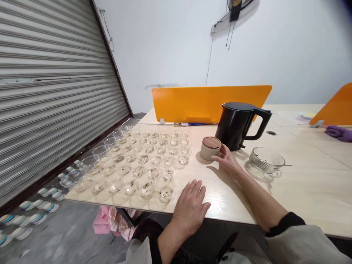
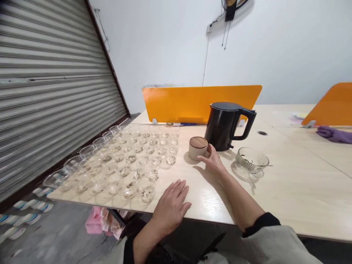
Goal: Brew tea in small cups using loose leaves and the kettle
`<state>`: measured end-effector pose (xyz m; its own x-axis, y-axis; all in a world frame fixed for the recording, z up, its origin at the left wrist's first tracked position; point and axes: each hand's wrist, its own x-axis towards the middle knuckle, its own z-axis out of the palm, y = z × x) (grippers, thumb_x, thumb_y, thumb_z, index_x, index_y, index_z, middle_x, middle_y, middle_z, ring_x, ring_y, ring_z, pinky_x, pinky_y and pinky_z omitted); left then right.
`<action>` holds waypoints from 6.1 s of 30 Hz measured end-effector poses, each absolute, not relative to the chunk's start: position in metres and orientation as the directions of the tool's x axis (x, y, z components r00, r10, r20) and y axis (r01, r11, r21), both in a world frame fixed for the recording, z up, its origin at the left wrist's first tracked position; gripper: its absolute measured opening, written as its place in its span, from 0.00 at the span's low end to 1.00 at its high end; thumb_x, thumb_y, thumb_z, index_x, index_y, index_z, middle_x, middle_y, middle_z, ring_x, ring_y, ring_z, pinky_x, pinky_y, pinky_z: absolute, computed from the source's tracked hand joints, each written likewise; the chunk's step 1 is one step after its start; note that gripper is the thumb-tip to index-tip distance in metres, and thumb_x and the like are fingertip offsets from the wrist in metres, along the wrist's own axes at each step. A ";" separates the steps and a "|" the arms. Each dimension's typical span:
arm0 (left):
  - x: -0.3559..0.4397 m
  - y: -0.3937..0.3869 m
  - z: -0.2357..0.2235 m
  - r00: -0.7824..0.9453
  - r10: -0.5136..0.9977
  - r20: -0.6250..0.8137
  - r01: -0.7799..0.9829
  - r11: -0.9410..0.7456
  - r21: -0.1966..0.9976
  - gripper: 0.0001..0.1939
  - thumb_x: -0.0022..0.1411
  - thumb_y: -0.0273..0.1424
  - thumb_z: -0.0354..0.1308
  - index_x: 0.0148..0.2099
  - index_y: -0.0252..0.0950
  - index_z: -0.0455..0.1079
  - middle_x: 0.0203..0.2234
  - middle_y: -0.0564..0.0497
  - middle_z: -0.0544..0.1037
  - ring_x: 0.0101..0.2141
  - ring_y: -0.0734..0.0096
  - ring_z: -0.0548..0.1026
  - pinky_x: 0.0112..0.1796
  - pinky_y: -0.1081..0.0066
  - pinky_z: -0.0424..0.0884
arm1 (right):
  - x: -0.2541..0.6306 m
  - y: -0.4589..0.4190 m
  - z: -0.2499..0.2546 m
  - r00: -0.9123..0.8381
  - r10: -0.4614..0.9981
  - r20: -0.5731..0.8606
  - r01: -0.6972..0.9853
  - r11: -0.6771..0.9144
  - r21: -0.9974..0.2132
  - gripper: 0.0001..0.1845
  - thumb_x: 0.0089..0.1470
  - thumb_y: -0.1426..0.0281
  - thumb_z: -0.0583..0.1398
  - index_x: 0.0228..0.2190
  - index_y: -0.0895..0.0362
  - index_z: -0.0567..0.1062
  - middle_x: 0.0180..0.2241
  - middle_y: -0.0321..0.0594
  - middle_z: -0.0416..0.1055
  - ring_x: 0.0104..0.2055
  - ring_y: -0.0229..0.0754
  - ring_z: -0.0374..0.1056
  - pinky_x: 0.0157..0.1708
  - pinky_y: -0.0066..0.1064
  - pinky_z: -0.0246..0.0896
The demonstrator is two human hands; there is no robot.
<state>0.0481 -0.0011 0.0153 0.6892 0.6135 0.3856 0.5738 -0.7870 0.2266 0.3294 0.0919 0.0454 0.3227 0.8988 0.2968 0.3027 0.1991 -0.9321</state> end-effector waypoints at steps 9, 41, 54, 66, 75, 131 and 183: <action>0.048 -0.001 0.016 0.676 0.617 0.402 0.566 -0.785 0.254 0.27 0.75 0.44 0.50 0.68 0.36 0.64 0.69 0.45 0.66 0.69 0.55 0.62 0.68 0.54 0.62 | 0.331 0.027 0.021 0.326 0.921 0.212 0.492 0.027 -0.870 0.52 0.51 0.46 0.68 0.68 0.53 0.57 0.71 0.58 0.55 0.71 0.62 0.55 0.69 0.56 0.53; 0.047 -0.001 0.024 0.684 0.612 0.397 0.578 -0.787 0.218 0.27 0.76 0.44 0.48 0.69 0.35 0.62 0.69 0.43 0.66 0.70 0.55 0.60 0.69 0.56 0.59 | 0.303 -0.049 0.008 0.152 0.884 0.443 0.867 0.096 -0.489 0.42 0.61 0.45 0.58 0.69 0.49 0.58 0.66 0.52 0.64 0.66 0.61 0.63 0.63 0.55 0.63; 0.047 -0.001 0.026 0.694 0.601 0.396 0.586 -0.791 0.175 0.28 0.76 0.45 0.48 0.68 0.33 0.63 0.68 0.42 0.66 0.69 0.55 0.60 0.69 0.56 0.59 | 0.306 -0.046 0.007 0.111 0.883 0.455 0.882 0.124 -0.455 0.43 0.60 0.44 0.58 0.69 0.51 0.59 0.65 0.53 0.65 0.64 0.63 0.66 0.62 0.56 0.65; 0.048 -0.001 0.024 0.686 0.607 0.401 0.582 -0.789 0.197 0.27 0.76 0.45 0.48 0.68 0.33 0.62 0.69 0.43 0.66 0.70 0.54 0.60 0.69 0.56 0.58 | 0.306 -0.046 0.007 0.099 0.891 0.443 0.886 0.124 -0.447 0.42 0.61 0.45 0.58 0.68 0.52 0.59 0.65 0.55 0.65 0.65 0.62 0.65 0.62 0.56 0.64; 0.047 -0.001 0.023 0.689 0.607 0.396 0.577 -0.790 0.207 0.28 0.76 0.44 0.47 0.68 0.33 0.62 0.69 0.43 0.65 0.70 0.54 0.60 0.69 0.56 0.58 | 0.302 -0.048 0.011 0.101 0.888 0.448 0.883 0.128 -0.452 0.41 0.61 0.47 0.58 0.68 0.50 0.59 0.66 0.52 0.65 0.66 0.60 0.64 0.63 0.54 0.64; 0.047 -0.002 0.019 0.689 0.599 0.408 0.583 -0.792 0.181 0.28 0.76 0.44 0.48 0.69 0.34 0.63 0.69 0.44 0.66 0.69 0.55 0.61 0.68 0.56 0.60 | 0.300 -0.052 0.012 0.028 0.899 0.438 0.901 0.167 -0.401 0.34 0.64 0.52 0.59 0.67 0.50 0.65 0.68 0.52 0.61 0.70 0.59 0.58 0.65 0.57 0.61; 0.048 -0.002 0.016 0.697 0.594 0.403 0.590 -0.794 0.150 0.26 0.75 0.41 0.51 0.68 0.34 0.65 0.68 0.43 0.67 0.68 0.52 0.64 0.66 0.53 0.65 | 0.292 -0.058 0.020 0.056 0.915 0.400 0.875 0.147 -0.461 0.33 0.64 0.53 0.58 0.66 0.50 0.65 0.69 0.52 0.60 0.71 0.58 0.56 0.66 0.57 0.60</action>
